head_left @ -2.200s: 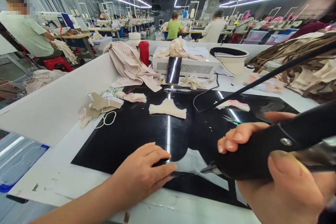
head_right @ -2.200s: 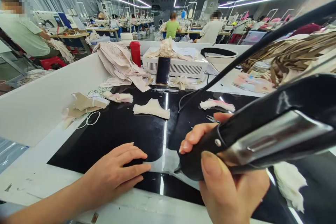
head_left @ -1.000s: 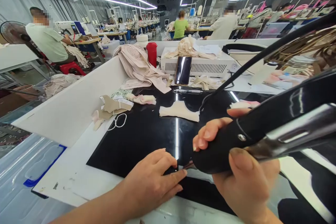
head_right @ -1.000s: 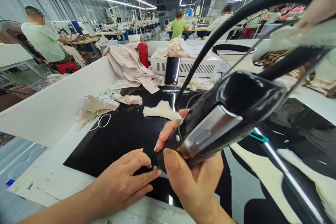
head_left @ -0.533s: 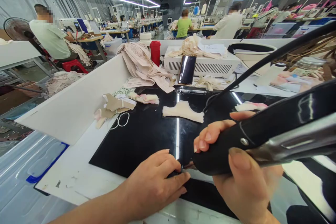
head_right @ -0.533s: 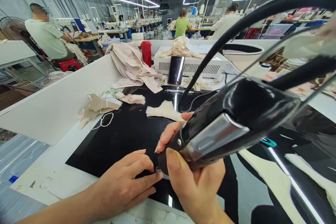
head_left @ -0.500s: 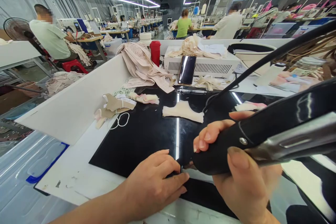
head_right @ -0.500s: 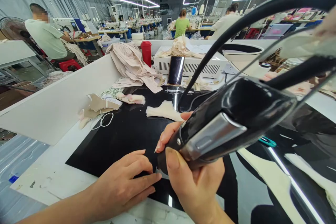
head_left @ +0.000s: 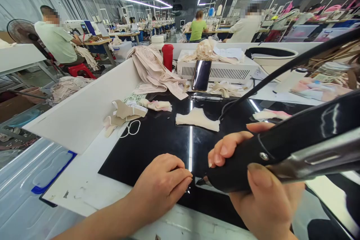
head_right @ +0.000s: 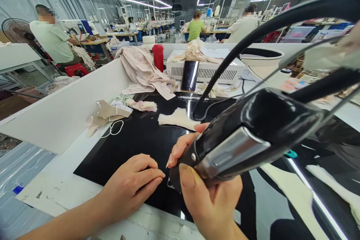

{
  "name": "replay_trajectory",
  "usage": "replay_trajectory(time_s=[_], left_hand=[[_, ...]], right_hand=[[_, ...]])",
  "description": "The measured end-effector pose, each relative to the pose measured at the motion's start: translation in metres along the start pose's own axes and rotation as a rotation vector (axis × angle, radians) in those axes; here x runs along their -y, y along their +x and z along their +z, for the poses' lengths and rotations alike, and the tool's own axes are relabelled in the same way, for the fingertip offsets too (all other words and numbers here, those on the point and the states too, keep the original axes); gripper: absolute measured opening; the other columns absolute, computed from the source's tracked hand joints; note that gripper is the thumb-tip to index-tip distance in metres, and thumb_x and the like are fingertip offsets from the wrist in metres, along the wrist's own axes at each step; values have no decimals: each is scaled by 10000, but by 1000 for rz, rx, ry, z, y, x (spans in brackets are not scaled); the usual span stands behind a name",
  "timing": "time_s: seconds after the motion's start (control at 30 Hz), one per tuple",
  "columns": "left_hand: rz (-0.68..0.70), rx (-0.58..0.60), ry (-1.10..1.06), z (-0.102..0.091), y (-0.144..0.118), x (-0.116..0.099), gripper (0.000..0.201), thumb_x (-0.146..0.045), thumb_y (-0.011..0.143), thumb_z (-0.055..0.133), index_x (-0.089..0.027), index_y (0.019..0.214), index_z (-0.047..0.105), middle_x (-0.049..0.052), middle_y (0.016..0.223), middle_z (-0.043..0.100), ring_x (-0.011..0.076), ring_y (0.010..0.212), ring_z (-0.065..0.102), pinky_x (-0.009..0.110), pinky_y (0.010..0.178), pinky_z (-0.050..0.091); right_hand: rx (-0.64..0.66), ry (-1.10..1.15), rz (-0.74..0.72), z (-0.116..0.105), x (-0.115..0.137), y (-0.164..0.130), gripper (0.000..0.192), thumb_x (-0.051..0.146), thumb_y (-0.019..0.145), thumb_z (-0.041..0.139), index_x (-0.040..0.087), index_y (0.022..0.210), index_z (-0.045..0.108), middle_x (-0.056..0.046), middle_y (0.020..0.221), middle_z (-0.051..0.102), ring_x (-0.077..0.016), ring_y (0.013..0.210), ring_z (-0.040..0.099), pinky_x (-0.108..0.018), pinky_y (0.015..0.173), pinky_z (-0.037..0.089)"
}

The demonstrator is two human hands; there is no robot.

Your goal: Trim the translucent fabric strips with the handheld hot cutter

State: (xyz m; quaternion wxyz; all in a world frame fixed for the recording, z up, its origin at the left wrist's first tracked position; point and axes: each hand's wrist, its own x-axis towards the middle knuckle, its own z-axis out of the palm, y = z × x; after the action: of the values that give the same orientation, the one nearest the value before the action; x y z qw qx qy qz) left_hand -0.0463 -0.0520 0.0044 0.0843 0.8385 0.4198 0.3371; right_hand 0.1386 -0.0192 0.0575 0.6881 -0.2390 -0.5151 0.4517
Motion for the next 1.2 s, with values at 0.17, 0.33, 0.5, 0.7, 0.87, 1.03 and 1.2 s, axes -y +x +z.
replay_trajectory(time_s=[0.17, 0.33, 0.5, 0.7, 0.87, 1.03, 1.2], left_hand=[[34, 34, -9, 1, 0, 2, 216, -210, 1115, 550, -191, 1113, 765, 45, 1030, 738, 190, 940, 693, 348, 886, 593], [133, 95, 34, -1, 0, 4, 203, -246, 1099, 604, -212, 1236, 749, 62, 1142, 743, 217, 1063, 705, 414, 1043, 610], [221, 135, 90, -2, 1, 2, 163, -231, 1078, 642, -202, 1206, 739, 64, 1152, 735, 206, 1051, 712, 449, 1119, 593], [235, 201, 6, -8, 4, -1, 156, -243, 1113, 587, -201, 1099, 737, 25, 1061, 733, 165, 952, 717, 444, 1183, 541], [255, 276, -63, -8, 30, 10, 148, -207, 1122, 564, -191, 1091, 708, 30, 1041, 743, 165, 964, 722, 408, 1157, 541], [284, 461, -252, -3, 63, 21, 417, -209, 966, 822, -194, 1335, 629, 73, 1373, 744, 264, 1392, 620, 446, 1232, 489], [249, 629, -292, 1, 72, 25, 608, -328, 937, 863, -222, 1463, 578, 127, 1440, 710, 316, 1552, 499, 611, 1288, 388]], right_hand=[[23, -9, -2, 2, 0, 0, 339, 424, 954, 813, 307, 1207, 620, 31, 820, 687, -177, 673, 635, -339, 609, 587], [-25, -57, -28, -8, 16, 6, 449, 444, 912, 849, 333, 1286, 627, 29, 821, 702, -185, 685, 651, -346, 644, 615], [-68, -254, -2, -26, 35, 14, 476, 473, 808, 941, 316, 1188, 700, -25, 923, 763, -253, 808, 731, -367, 606, 627], [-228, -239, -19, -32, 34, 20, 434, 458, 801, 941, 309, 1133, 705, 18, 875, 706, -216, 760, 677, -367, 674, 598], [-224, -169, -52, -36, 25, 18, 449, 448, 796, 945, 304, 1142, 697, 26, 845, 706, -200, 718, 653, -343, 600, 547], [-206, -160, -66, -34, 23, 17, 426, 424, 834, 917, 303, 1171, 687, 27, 841, 712, -195, 687, 645, -337, 570, 542], [-165, -153, -74, -33, 23, 14, 395, 432, 861, 899, 306, 1172, 690, 24, 834, 705, -191, 683, 641, -329, 556, 542]])
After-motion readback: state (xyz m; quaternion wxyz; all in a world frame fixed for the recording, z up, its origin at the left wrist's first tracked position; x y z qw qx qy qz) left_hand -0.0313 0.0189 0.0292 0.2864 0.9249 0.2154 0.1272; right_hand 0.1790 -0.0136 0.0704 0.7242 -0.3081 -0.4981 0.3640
